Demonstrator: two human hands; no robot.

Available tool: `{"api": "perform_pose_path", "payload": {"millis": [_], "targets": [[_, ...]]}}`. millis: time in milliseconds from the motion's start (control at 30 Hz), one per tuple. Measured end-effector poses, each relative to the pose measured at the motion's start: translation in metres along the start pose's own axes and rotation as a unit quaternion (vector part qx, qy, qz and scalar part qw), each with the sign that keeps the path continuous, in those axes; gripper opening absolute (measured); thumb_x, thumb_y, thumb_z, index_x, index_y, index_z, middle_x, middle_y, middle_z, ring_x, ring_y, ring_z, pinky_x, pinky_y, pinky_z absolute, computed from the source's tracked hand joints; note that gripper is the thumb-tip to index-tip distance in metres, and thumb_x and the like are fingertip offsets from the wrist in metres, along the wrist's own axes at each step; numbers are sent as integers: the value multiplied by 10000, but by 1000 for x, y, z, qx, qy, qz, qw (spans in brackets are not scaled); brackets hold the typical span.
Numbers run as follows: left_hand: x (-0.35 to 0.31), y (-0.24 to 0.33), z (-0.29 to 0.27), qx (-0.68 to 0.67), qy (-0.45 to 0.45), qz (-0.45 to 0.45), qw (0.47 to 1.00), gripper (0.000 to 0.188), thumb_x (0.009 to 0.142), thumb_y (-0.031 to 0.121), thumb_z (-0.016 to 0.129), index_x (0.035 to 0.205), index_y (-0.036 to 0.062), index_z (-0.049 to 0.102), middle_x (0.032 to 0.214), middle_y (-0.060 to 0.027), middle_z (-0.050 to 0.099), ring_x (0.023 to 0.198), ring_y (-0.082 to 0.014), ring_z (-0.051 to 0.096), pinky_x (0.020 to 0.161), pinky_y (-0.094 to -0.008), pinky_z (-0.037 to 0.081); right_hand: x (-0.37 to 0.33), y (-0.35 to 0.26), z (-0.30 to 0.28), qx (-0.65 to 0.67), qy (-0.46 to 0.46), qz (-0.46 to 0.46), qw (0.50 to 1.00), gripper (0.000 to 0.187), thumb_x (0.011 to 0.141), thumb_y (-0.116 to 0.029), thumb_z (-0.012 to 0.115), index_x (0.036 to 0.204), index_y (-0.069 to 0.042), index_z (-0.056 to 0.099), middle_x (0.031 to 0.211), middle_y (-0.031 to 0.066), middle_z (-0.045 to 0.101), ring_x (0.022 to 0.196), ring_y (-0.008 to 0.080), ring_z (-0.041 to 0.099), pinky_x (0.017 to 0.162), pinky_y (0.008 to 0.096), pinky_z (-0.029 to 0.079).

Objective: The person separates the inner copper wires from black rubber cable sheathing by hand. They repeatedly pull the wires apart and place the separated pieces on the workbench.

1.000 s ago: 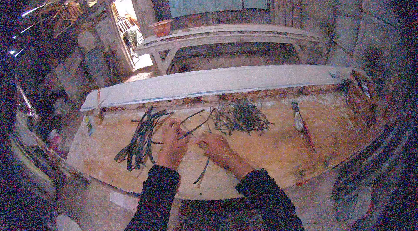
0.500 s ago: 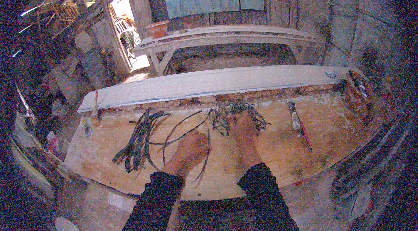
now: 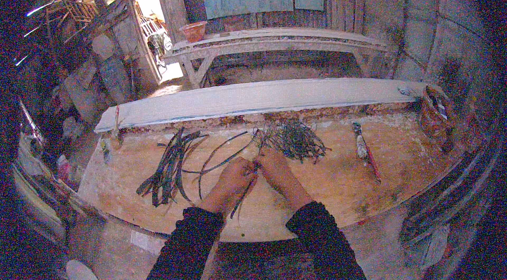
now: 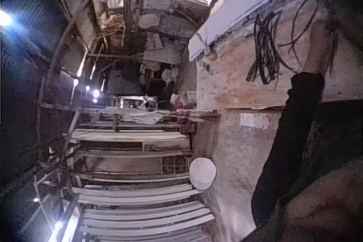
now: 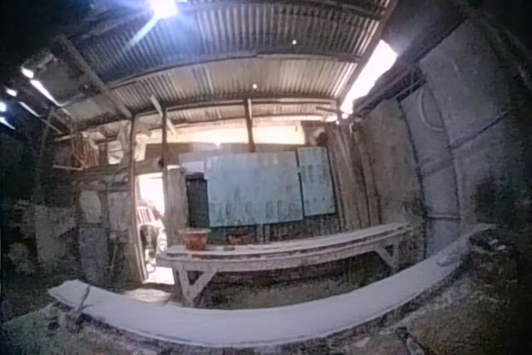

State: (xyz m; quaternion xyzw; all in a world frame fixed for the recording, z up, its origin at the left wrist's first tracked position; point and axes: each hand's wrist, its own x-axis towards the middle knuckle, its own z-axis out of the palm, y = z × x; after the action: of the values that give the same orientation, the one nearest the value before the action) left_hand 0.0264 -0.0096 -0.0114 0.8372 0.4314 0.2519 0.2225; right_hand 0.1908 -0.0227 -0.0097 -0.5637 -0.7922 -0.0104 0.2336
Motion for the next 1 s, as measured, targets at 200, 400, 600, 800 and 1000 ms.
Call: {"api": "perform_pose_path", "payload": {"millis": [200,400,600,800,1000], "targets": [[3,2,-4,28,-27,2,999,254,716,220,677,908,58,640,915,-115,595,873,-304,587,764,-379,472,-1,1,-5,56,32,11,998,65,727,-85,618,787,-96,641,847,91,554,888,295,537,740,381,451],[-4,22,-16,-72,78,-61,992,230,735,173,680,925,50,641,879,-106,601,812,-268,591,714,-337,465,0,-8,-14,69,133,-37,988,134,785,-111,602,914,-74,598,939,84,572,966,293,506,859,406,389],[9,5,-34,-288,84,-35,953,205,787,124,662,973,39,652,790,-26,590,764,-140,552,679,-268,437,1,-19,-23,214,133,54,966,95,841,-124,568,931,-97,552,924,86,562,905,268,544,868,402,393],[11,-15,-46,-310,147,-117,932,192,812,156,659,957,30,664,789,-8,604,757,-101,530,700,-261,429,1,-23,-30,490,83,200,844,248,845,-267,611,994,-76,558,878,11,537,814,126,481,725,271,410],[17,-45,-50,-321,237,-132,907,231,822,227,663,980,58,656,730,37,558,619,-64,471,566,-226,388,3,-14,-29,521,57,245,815,231,860,-308,601,834,-81,632,618,-68,404,578,61,353,530,232,301]]}}
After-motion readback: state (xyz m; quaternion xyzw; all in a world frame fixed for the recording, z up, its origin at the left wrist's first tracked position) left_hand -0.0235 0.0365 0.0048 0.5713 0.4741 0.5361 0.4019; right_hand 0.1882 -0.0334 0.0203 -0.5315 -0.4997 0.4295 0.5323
